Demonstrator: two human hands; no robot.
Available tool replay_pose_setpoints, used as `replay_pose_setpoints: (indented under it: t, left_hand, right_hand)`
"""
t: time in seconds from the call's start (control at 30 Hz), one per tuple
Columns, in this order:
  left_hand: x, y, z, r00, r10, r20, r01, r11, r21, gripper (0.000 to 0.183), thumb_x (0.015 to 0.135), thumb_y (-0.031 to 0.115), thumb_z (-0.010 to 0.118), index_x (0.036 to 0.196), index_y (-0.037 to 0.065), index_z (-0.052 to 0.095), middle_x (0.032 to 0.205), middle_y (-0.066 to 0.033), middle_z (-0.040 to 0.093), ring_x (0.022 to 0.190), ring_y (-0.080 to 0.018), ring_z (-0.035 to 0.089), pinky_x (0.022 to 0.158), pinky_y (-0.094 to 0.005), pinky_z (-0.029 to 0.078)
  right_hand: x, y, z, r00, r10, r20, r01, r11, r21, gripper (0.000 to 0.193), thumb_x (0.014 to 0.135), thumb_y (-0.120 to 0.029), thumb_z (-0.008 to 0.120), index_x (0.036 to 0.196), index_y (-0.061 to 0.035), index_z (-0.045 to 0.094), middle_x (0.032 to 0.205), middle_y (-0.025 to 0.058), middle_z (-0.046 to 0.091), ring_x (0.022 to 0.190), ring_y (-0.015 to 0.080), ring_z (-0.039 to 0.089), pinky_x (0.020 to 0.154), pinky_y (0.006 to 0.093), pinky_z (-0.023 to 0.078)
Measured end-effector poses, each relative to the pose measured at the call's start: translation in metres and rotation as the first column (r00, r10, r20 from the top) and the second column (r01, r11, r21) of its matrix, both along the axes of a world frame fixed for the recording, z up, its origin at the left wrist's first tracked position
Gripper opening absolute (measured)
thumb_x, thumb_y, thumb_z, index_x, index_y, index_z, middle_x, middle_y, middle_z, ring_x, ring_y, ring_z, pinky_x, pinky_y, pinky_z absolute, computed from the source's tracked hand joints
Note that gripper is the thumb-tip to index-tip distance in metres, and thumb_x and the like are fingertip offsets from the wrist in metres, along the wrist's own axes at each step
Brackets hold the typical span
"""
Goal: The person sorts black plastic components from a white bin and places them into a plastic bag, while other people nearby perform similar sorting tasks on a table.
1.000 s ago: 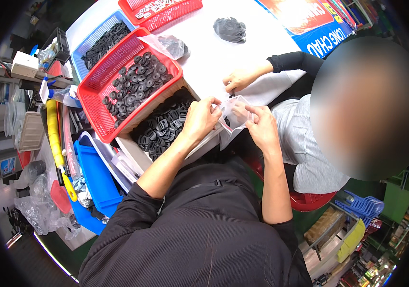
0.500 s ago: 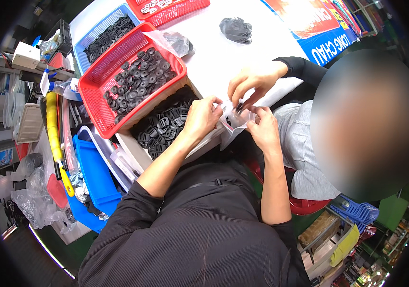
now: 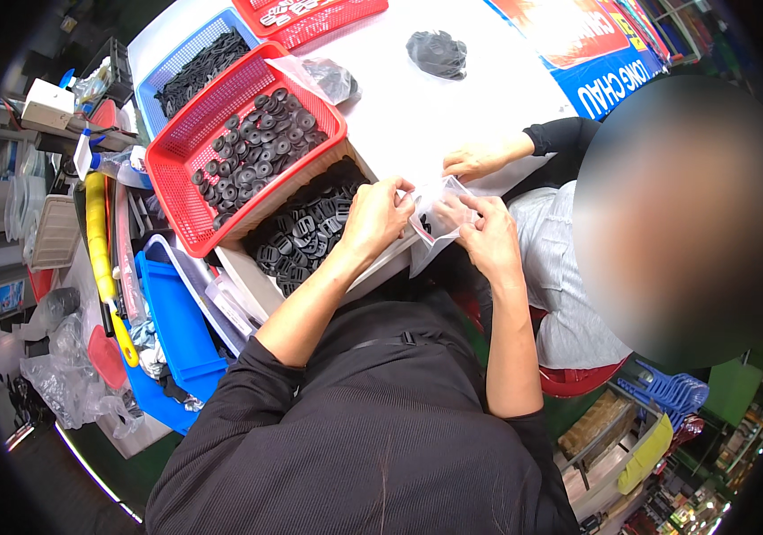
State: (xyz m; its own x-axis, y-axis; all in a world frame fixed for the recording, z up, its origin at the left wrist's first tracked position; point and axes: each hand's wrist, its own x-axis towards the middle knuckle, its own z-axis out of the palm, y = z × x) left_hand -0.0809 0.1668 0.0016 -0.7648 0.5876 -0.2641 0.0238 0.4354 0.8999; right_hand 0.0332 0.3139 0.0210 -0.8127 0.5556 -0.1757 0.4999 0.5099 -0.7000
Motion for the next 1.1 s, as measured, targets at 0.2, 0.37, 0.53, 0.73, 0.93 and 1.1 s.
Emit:
replay_pose_setpoints:
  t: [0.2,0.37,0.53,0.73,0.93,1.1]
  left_hand:
    - [0.005,-0.001,0.002,1.000,-0.006,-0.020,0.006,1.000,-0.004,0.024,0.084,0.008,0.056,0.102,-0.006,0.064,0.061,-0.0084,0.064,0.047,-0.0119,0.060,0.049,-0.0270,0.047]
    - [0.012,-0.004,0.001,0.997,0.013,-0.081,-0.015,0.999,-0.031,0.025,0.083,0.008,0.056,0.103,-0.006,0.064,0.061,-0.0103,0.064,0.048,-0.0135,0.061,0.051,-0.0282,0.048]
    - [0.024,-0.002,0.009,0.988,0.011,-0.151,-0.015,1.000,-0.027,0.027,0.082,0.008,0.055,0.104,-0.006,0.063,0.061,-0.0115,0.064,0.049,-0.0143,0.062,0.052,-0.0288,0.049]
    - [0.044,0.001,0.021,0.988,0.060,-0.141,-0.066,0.997,-0.037,0.028,0.082,0.007,0.054,0.105,-0.006,0.063,0.059,-0.0101,0.062,0.048,-0.0141,0.062,0.051,-0.0288,0.049]
    - [0.061,0.002,0.022,0.977,0.119,-0.175,-0.122,0.992,-0.008,0.027,0.081,0.006,0.056,0.104,-0.006,0.064,0.059,-0.0088,0.062,0.047,-0.0133,0.060,0.050,-0.0287,0.048]
    - [0.077,-0.001,0.020,0.950,0.105,-0.294,-0.112,0.994,-0.008,0.022,0.083,0.006,0.056,0.100,-0.005,0.064,0.058,-0.0085,0.060,0.048,-0.0134,0.060,0.049,-0.0288,0.048]
  right_hand:
    - [0.007,-0.002,0.000,0.999,0.013,-0.035,-0.012,1.000,0.024,0.041,0.071,-0.004,0.057,0.111,-0.0007,0.065,0.101,0.0186,0.060,0.084,0.0308,0.061,0.081,0.0382,0.048]
    - [0.012,-0.002,-0.003,0.999,0.040,-0.021,-0.039,0.999,0.027,0.042,0.070,-0.006,0.057,0.111,-0.0014,0.066,0.101,0.0189,0.060,0.084,0.0301,0.061,0.082,0.0378,0.048]
    - [0.022,0.001,0.005,0.997,0.069,-0.036,-0.066,0.995,0.072,0.042,0.070,-0.006,0.058,0.111,-0.0020,0.066,0.103,0.0184,0.060,0.084,0.0292,0.061,0.082,0.0368,0.049]
    - [0.033,0.001,0.016,0.991,0.100,-0.089,-0.099,0.995,0.016,0.042,0.069,-0.004,0.058,0.111,0.0009,0.065,0.109,0.0194,0.060,0.079,0.0270,0.063,0.080,0.0351,0.050]
    - [0.046,0.004,-0.008,0.945,0.208,-0.253,-0.186,0.977,0.105,0.037,0.077,-0.005,0.058,0.113,-0.0046,0.062,0.106,0.0130,0.062,0.094,0.0247,0.060,0.082,0.0335,0.048]
    - [0.064,-0.002,-0.031,0.848,0.407,-0.340,-0.272,0.885,0.379,0.031,0.083,-0.007,0.055,0.114,-0.0086,0.059,0.112,0.0104,0.060,0.106,0.0247,0.055,0.090,0.0353,0.044]
